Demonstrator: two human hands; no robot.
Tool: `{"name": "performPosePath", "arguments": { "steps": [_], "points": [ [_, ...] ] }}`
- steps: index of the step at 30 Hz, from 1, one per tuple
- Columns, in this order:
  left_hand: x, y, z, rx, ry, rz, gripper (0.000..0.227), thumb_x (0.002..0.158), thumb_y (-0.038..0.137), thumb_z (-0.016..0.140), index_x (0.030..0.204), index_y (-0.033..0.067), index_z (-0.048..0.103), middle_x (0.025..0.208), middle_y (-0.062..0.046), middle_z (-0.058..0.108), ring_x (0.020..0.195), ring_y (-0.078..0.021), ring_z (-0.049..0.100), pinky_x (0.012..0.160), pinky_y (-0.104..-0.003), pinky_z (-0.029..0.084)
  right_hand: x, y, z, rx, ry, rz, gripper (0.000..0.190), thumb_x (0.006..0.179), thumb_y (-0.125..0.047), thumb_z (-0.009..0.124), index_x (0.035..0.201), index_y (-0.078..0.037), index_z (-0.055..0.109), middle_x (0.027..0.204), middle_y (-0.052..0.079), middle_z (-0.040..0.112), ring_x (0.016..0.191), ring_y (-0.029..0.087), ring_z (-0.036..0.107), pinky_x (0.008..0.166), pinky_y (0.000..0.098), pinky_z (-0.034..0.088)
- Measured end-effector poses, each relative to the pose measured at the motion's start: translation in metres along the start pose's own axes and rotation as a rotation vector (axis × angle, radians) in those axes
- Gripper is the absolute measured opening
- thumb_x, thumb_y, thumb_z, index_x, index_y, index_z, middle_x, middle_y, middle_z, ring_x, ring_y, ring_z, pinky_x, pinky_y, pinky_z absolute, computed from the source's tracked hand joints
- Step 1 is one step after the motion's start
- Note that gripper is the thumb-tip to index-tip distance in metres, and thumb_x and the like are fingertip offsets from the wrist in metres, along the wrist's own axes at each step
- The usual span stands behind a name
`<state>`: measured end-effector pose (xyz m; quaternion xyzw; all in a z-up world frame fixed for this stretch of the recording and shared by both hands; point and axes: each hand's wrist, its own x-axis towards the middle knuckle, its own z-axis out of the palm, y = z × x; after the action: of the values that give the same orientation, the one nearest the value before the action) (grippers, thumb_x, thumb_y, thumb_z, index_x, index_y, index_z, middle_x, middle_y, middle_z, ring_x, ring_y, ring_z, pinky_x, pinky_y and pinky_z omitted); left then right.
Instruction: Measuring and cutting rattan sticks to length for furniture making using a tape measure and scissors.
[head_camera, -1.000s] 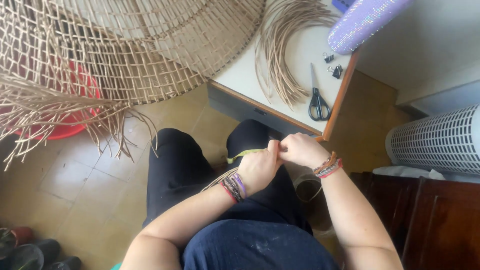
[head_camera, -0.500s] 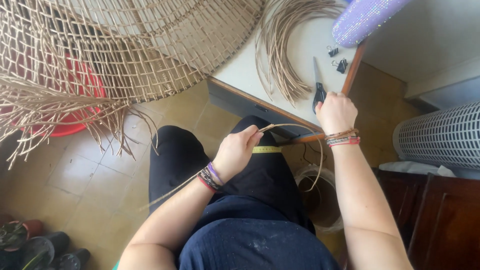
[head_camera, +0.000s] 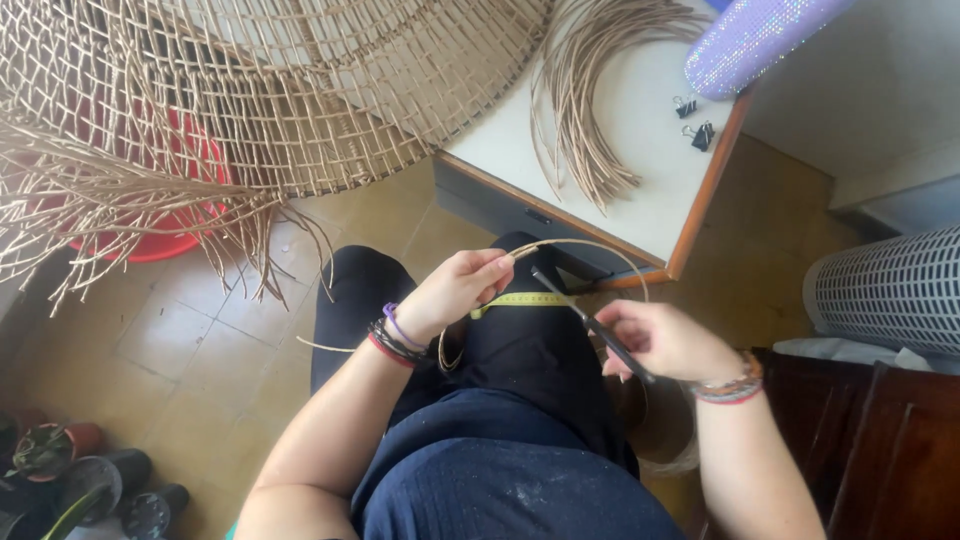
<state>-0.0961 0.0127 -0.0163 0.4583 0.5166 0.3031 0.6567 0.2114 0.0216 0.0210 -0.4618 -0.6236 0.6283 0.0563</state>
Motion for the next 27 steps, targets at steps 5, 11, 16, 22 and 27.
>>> {"name": "performPosePath", "arguments": {
  "steps": [5,11,16,22,27],
  "points": [
    [-0.018,0.015,0.015,-0.159,-0.145,0.009,0.037,0.105,0.029,0.050,0.074,0.0121,0.058,0.051,0.007,0.037,0.045,0.0000,0.033,0.042,-0.012,0.025,0.029,0.025,0.013,0.120,0.008,-0.242,0.058,0.067,-0.029,0.095,0.113,-0.002,0.069,0.067,0.006,0.067,0.062,0.014,0.066,0.061,0.0278,0.056],
    [-0.027,0.025,0.019,-0.050,-0.262,0.021,0.037,0.105,0.026,0.053,0.071,0.0113,0.060,0.051,0.003,0.039,0.046,-0.0032,0.030,0.043,-0.016,0.026,0.030,-0.007,0.021,0.036,0.015,-0.330,0.056,0.068,-0.032,0.095,0.110,-0.004,0.071,0.066,0.006,0.066,0.057,0.014,0.063,0.057,0.0268,0.053],
    [-0.036,0.035,0.012,0.241,-0.275,0.198,0.035,0.105,0.031,0.054,0.077,0.0134,0.063,0.061,-0.002,0.051,0.064,-0.0149,0.043,0.059,-0.028,0.041,0.029,0.007,0.025,0.074,-0.026,-0.325,0.038,0.074,-0.027,0.091,0.099,-0.004,0.074,0.060,0.006,0.068,0.048,0.010,0.058,0.048,0.0221,0.047],
    [-0.033,0.028,0.029,-0.159,-0.532,0.885,0.037,0.109,0.024,0.048,0.079,0.0076,0.060,0.128,-0.019,0.058,0.145,-0.0344,0.041,0.118,-0.048,0.027,0.019,-0.029,0.051,0.545,-0.249,-0.477,0.050,0.079,-0.037,0.090,0.093,0.004,0.064,0.062,0.008,0.058,0.048,0.012,0.057,0.042,0.0237,0.052],
    [-0.028,0.021,0.035,-0.196,-0.494,0.914,0.034,0.108,0.020,0.050,0.079,0.0057,0.063,0.151,-0.027,0.043,0.145,-0.0386,0.041,0.118,-0.051,0.029,0.023,-0.035,0.059,0.471,-0.188,-0.618,0.054,0.086,-0.051,0.078,0.091,0.001,0.066,0.062,0.005,0.058,0.051,0.009,0.057,0.043,0.0213,0.050]
  ]
}}
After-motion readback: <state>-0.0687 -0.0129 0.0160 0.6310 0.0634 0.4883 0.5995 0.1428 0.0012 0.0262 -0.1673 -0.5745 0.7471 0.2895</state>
